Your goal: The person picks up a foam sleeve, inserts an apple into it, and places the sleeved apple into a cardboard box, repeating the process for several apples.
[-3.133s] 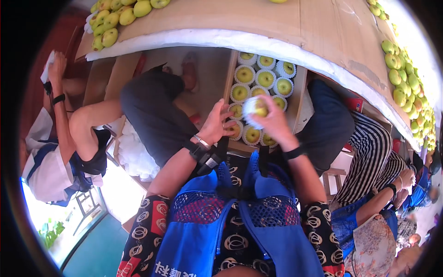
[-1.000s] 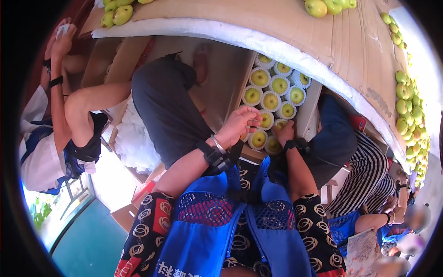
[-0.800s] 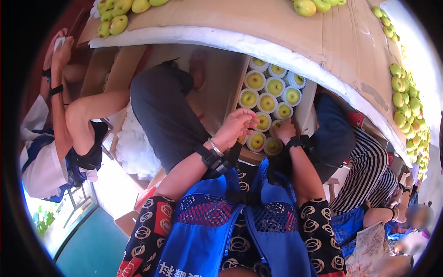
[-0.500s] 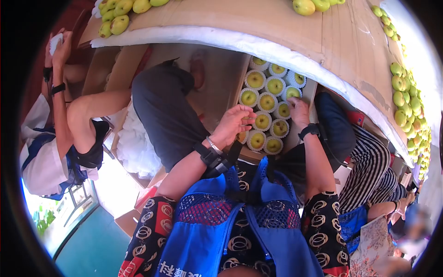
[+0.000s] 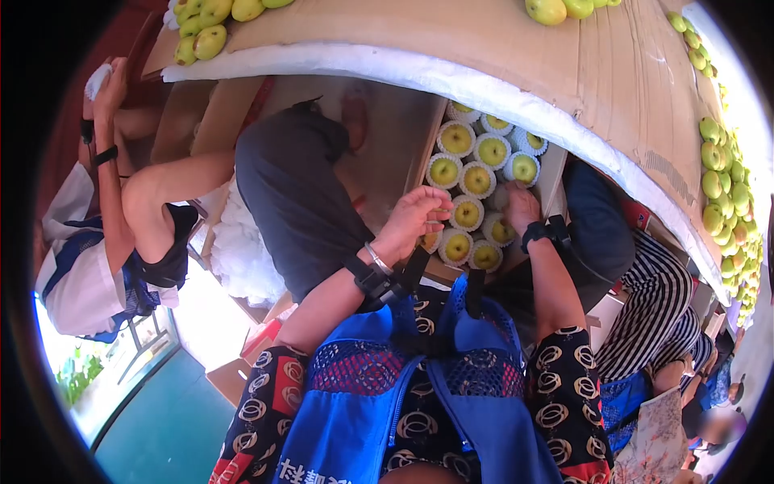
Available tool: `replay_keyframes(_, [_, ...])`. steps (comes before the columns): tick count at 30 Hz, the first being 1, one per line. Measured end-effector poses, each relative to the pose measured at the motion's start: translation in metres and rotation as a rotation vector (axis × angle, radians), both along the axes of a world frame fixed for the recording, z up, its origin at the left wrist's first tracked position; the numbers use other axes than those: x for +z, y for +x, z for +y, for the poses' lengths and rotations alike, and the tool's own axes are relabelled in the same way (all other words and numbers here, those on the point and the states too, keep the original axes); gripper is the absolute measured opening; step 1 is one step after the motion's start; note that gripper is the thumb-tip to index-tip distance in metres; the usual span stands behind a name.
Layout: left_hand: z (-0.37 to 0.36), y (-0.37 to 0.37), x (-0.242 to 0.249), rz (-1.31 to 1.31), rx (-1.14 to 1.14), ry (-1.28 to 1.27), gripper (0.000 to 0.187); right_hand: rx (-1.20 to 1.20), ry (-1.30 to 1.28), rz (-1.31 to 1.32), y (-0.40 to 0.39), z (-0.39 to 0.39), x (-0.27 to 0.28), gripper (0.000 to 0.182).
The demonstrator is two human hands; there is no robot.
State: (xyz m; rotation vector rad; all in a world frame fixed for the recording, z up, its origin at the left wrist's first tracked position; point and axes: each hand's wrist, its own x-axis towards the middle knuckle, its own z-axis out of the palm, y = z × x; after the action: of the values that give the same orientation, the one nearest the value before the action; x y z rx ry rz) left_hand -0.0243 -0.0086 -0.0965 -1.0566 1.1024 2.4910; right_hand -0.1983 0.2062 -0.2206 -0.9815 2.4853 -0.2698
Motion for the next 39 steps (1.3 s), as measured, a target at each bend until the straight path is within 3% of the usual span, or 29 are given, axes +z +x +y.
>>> replay_keyframes(5, [0.004,-0.002,-0.004,0.017,-0.024,0.009,0.011,0.009,-0.031,-0.017,0.0,0.005,-0.014,0.044])
replay_keyframes(11, [0.003,0.002,-0.005,0.016,-0.012,0.007,0.012,0.008,-0.086,0.059,0.006,-0.012,0.016,0.049])
replay_keyframes(13, [0.002,0.0,-0.004,0.024,-0.005,0.006,0.012,0.03,-0.249,0.06,0.008,-0.032,0.028,0.034])
replay_keyframes(16, [0.001,0.0,0.001,0.002,-0.018,-0.02,0.012,0.15,-0.409,0.199,0.016,-0.061,0.01,0.036])
replay_keyframes(24, [0.001,0.004,-0.002,-0.052,-0.02,-0.04,0.013,0.16,-0.338,0.196,0.026,-0.076,0.002,0.044])
replay_keyframes(26, [0.002,0.005,-0.006,-0.054,-0.02,-0.039,0.013,0.17,-0.165,0.14,0.025,-0.08,0.007,0.05])
replay_keyframes(32, [0.003,0.003,-0.007,-0.079,-0.031,-0.049,0.013,0.185,-0.185,0.138,0.016,-0.063,-0.019,0.05])
replay_keyframes(39, [0.002,0.003,-0.007,-0.071,-0.033,-0.075,0.013,0.172,-0.194,0.048,0.014,-0.07,0.002,0.049])
